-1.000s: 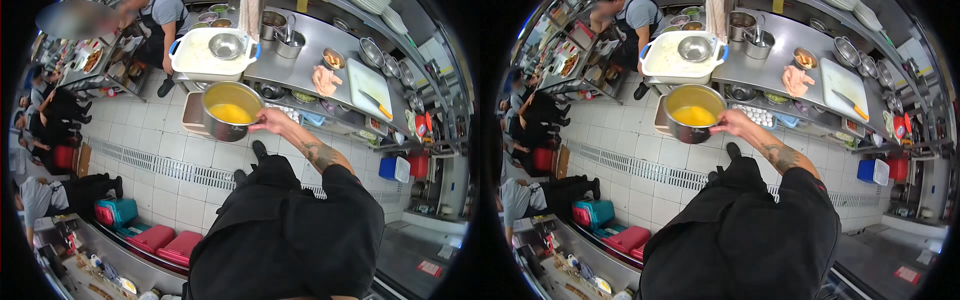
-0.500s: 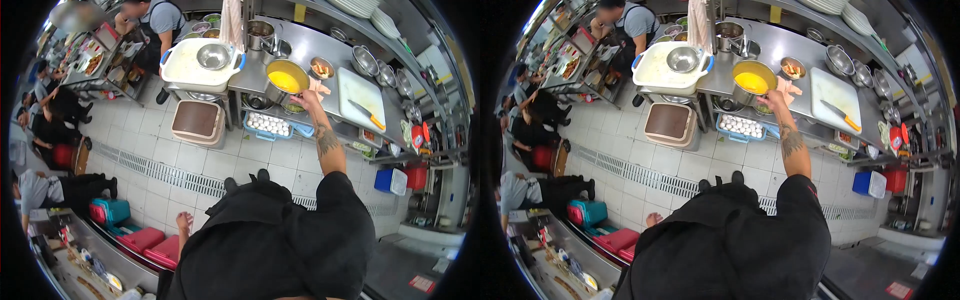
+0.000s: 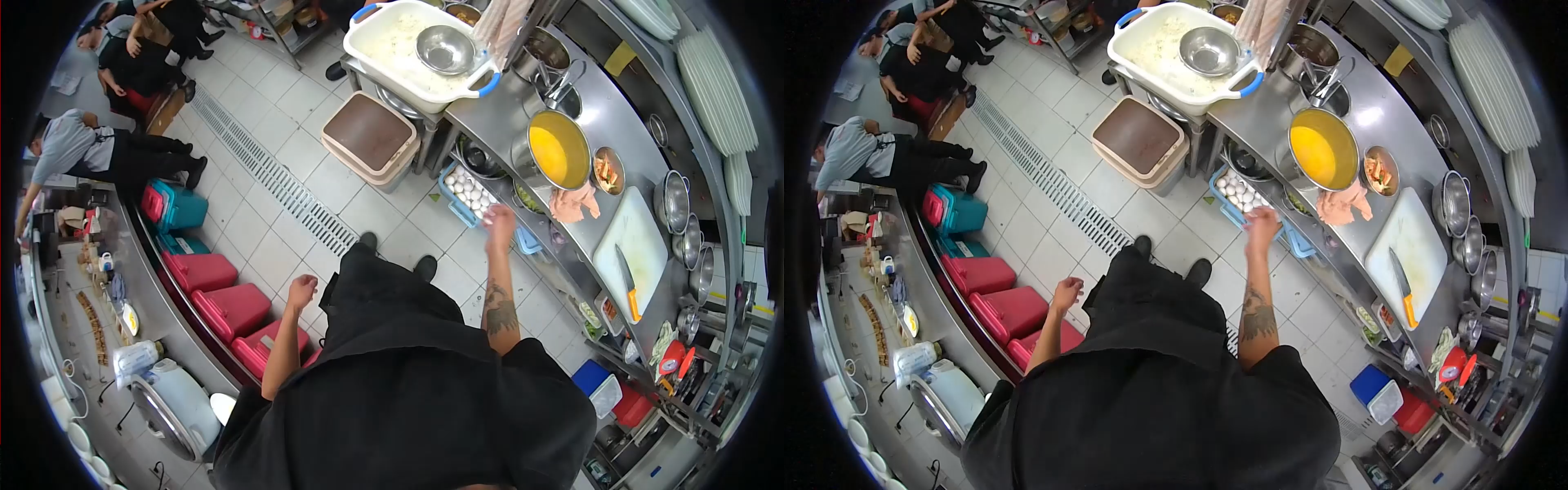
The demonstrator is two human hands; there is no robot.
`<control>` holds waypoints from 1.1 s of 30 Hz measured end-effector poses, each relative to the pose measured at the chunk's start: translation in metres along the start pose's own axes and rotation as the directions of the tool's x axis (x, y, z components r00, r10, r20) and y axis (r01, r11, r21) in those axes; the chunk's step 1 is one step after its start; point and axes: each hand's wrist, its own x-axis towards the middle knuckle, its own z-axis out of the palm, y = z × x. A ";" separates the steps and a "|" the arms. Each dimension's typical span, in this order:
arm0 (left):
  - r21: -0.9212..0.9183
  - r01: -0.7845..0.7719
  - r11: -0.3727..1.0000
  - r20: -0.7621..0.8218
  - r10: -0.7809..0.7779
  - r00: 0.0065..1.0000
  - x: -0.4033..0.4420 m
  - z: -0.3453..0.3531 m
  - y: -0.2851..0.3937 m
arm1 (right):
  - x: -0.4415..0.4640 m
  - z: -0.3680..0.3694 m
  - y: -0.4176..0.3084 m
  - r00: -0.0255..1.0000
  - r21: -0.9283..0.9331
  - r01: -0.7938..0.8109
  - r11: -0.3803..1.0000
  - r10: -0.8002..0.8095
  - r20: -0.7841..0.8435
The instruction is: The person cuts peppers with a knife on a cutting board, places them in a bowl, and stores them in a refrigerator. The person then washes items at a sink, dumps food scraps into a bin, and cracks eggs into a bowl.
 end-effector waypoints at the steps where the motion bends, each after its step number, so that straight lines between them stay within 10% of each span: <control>1: 0.050 -0.048 0.998 0.002 0.047 0.999 0.014 0.000 0.002 | -0.011 0.015 0.009 0.993 -0.123 -0.036 0.992 0.049 0.106; 4: 0.302 -0.303 0.904 0.011 0.314 0.949 0.069 0.000 0.051 | -0.034 0.074 0.034 0.926 -0.415 -0.028 0.909 0.181 0.332; 9: 0.125 -0.474 0.872 0.133 0.459 0.879 0.191 0.027 0.177 | -0.009 0.206 0.064 0.806 -0.510 0.090 0.856 0.238 0.542; 13: 0.166 -0.681 0.714 0.006 0.689 0.724 0.292 0.048 0.247 | 0.042 0.333 0.088 0.898 -0.338 -0.115 0.934 0.243 0.366; 17: 0.422 -0.536 0.731 -0.325 0.674 0.664 0.366 0.026 0.298 | 0.107 0.418 0.150 0.944 -0.494 -0.188 0.849 0.294 0.147; 24: 0.249 -0.788 0.563 -0.105 0.825 0.556 0.371 -0.013 0.327 | 0.113 0.434 0.176 0.899 -0.305 -0.355 0.884 0.412 0.147; 26: 0.167 -0.715 0.679 0.035 0.721 0.692 0.365 -0.006 0.317 | 0.106 0.432 0.177 0.893 -0.206 -0.376 0.903 0.413 0.178; 30: 0.045 -0.679 0.733 0.017 0.679 0.734 0.357 0.003 0.307 | 0.121 0.392 0.209 1.000 -0.620 0.005 0.784 0.004 0.013; 33: 0.035 -0.668 0.743 0.017 0.668 0.744 0.360 0.003 0.306 | 0.110 0.367 0.202 0.926 -0.699 -0.096 0.709 -0.195 -0.324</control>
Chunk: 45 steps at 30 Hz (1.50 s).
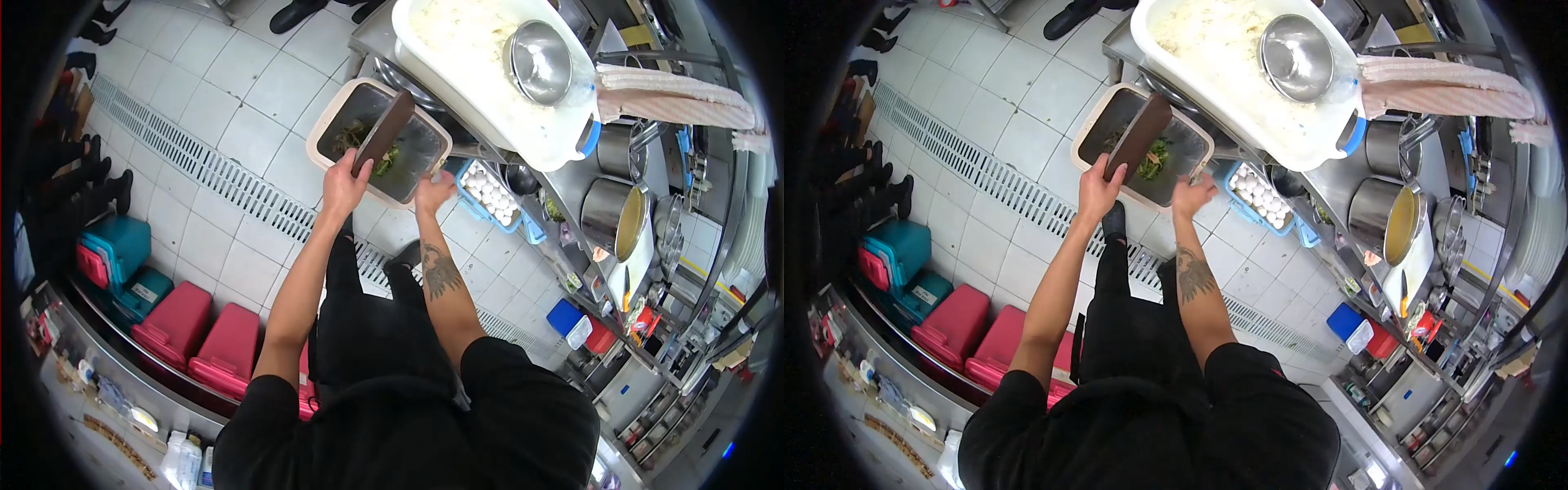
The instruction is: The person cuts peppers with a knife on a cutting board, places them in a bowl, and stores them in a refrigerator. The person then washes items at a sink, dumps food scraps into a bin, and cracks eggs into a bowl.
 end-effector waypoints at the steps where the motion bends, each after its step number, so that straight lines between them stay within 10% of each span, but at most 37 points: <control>1: 0.010 -0.017 1.000 -0.001 0.017 1.000 0.001 0.001 0.000 | 0.005 -0.006 0.012 0.994 0.062 -0.102 0.993 0.100 0.039; 3: -0.003 0.001 1.000 0.052 -0.001 0.999 0.000 0.000 0.002 | 0.009 -0.030 0.015 0.797 0.340 -0.574 0.744 0.414 0.439; 6: -0.010 -0.043 0.999 0.067 0.043 0.997 0.002 -0.001 0.000 | 0.012 -0.040 0.033 0.626 0.330 -0.613 0.718 0.188 0.757; 14: -0.060 0.012 0.998 0.113 -0.005 0.994 0.003 -0.004 0.005 | 0.022 -0.050 0.056 0.509 0.327 -0.682 0.654 0.103 0.854; 20: -0.062 -0.015 0.998 0.095 0.021 0.995 0.001 -0.002 0.008 | 0.003 -0.019 0.049 0.837 0.355 -0.249 0.901 0.016 0.546; 22: -0.010 0.000 1.000 0.077 0.000 0.997 0.001 0.000 0.009 | -0.042 0.013 0.040 0.875 -0.052 0.238 0.970 -0.191 0.445; 23: -0.009 -0.016 1.000 0.079 0.016 0.997 0.002 0.001 0.008 | -0.071 0.008 0.012 0.820 -0.370 0.508 0.778 -0.307 0.483; 25: -0.036 -0.004 0.999 0.099 0.007 0.995 0.000 0.000 0.016 | -0.097 -0.034 -0.052 0.741 -0.034 0.205 0.978 -0.133 0.659; 35: -0.021 0.051 0.998 0.128 -0.048 0.991 -0.002 0.000 0.020 | 0.013 0.006 -0.029 0.975 -0.044 0.219 0.975 -0.220 -0.033; 38: -0.044 -0.010 0.999 0.107 0.015 0.994 -0.003 0.003 0.015 | -0.028 -0.027 -0.089 0.893 0.145 0.299 0.943 -0.330 0.306; 45: -0.045 0.032 0.998 0.102 -0.027 0.994 -0.001 -0.002 0.017 | -0.011 -0.016 -0.024 0.923 0.239 0.358 0.903 -0.380 0.055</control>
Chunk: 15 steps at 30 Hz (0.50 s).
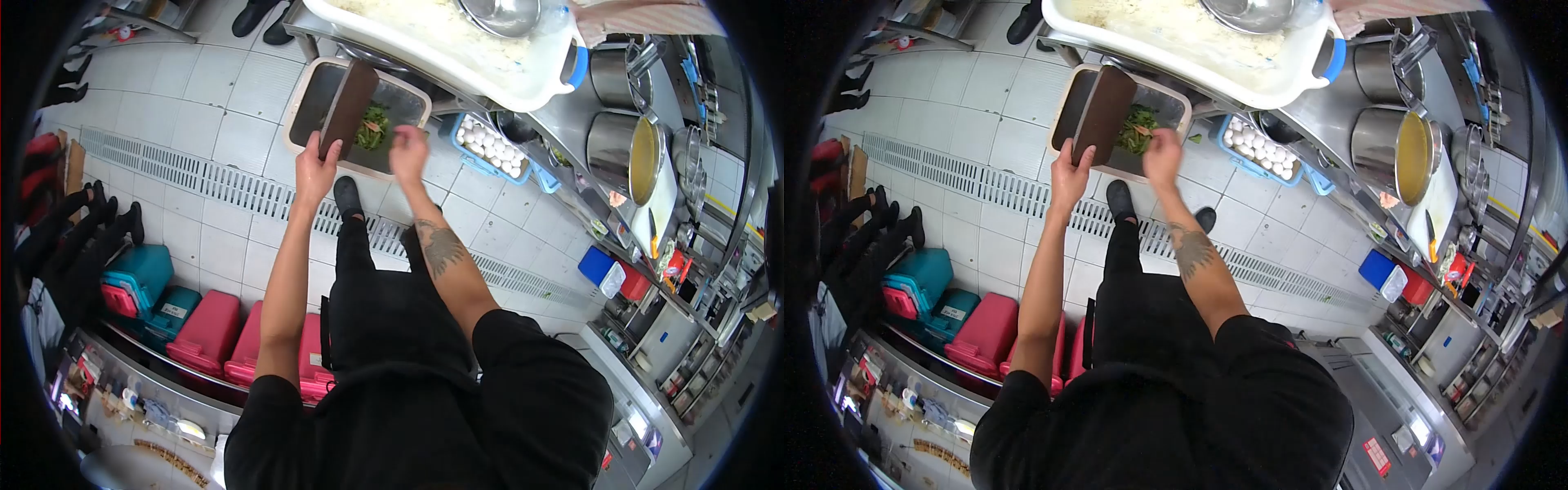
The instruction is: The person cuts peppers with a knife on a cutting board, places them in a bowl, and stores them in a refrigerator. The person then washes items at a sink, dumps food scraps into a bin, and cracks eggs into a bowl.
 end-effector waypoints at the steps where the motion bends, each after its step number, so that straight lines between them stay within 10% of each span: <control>1: 0.006 -0.006 1.000 0.010 0.005 1.000 0.000 -0.002 -0.001 | 0.008 -0.004 0.022 0.985 -0.005 0.060 0.998 -0.060 -0.162; 3: -0.059 -0.036 0.998 -0.010 0.035 0.999 0.001 0.003 -0.010 | 0.018 -0.010 0.057 0.825 0.303 -0.536 0.788 0.565 -0.009; 6: -0.006 0.052 0.999 0.057 -0.052 0.997 0.001 0.001 -0.005 | 0.015 -0.020 0.079 0.502 0.405 -0.859 0.313 0.671 0.546; 9: 0.003 0.078 0.997 0.084 -0.078 0.993 -0.001 -0.001 0.004 | 0.005 -0.022 0.074 0.653 0.302 -0.749 0.590 0.578 0.490; 15: -0.008 -0.029 1.000 0.041 0.029 0.999 0.001 0.004 0.002 | 0.005 -0.030 0.060 0.619 0.318 -0.773 0.549 0.543 0.567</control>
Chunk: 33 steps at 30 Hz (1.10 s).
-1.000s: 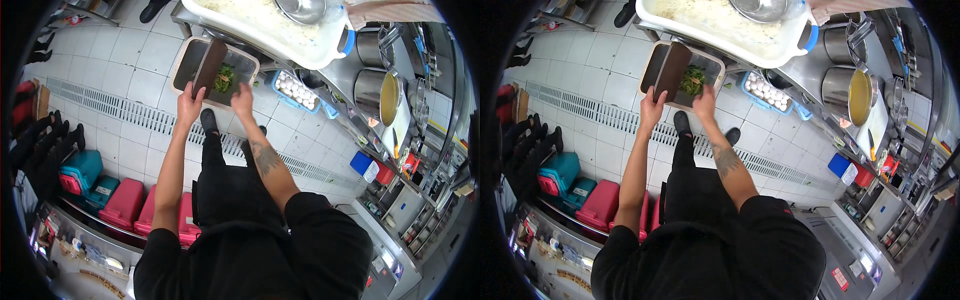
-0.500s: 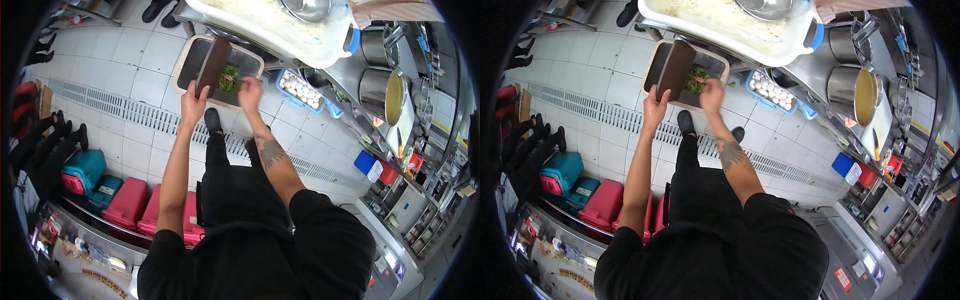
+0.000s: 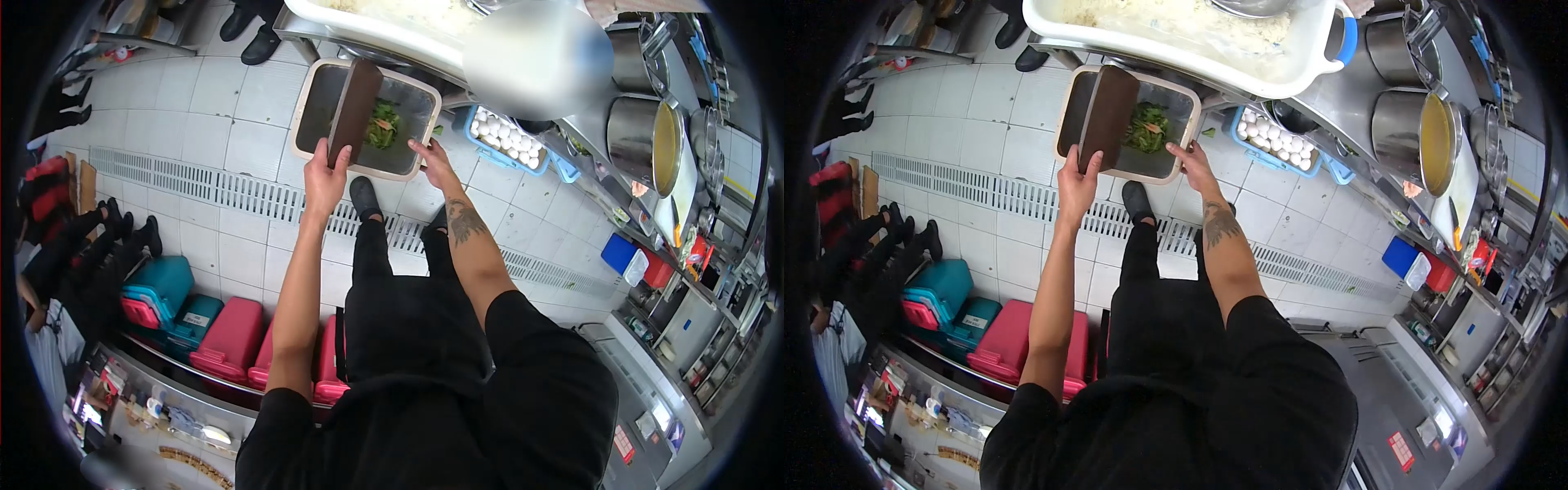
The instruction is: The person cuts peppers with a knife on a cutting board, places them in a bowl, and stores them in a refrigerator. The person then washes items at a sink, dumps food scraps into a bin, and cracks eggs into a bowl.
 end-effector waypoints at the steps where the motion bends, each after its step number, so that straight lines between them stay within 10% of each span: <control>1: 0.003 0.059 0.998 0.038 -0.059 0.998 -0.001 -0.003 0.002 | 0.002 0.000 0.000 1.000 -0.005 -0.017 1.000 0.017 0.001; 25: 0.080 -0.056 0.995 -0.021 0.057 0.998 0.003 -0.010 0.001 | -0.001 0.003 0.000 0.996 -0.093 -0.061 0.994 0.056 -0.064; 33: 0.155 -0.091 0.984 -0.148 0.114 0.982 -0.040 -0.051 0.044 | -0.066 0.056 -0.032 0.993 -0.381 -0.032 0.924 -0.014 -0.118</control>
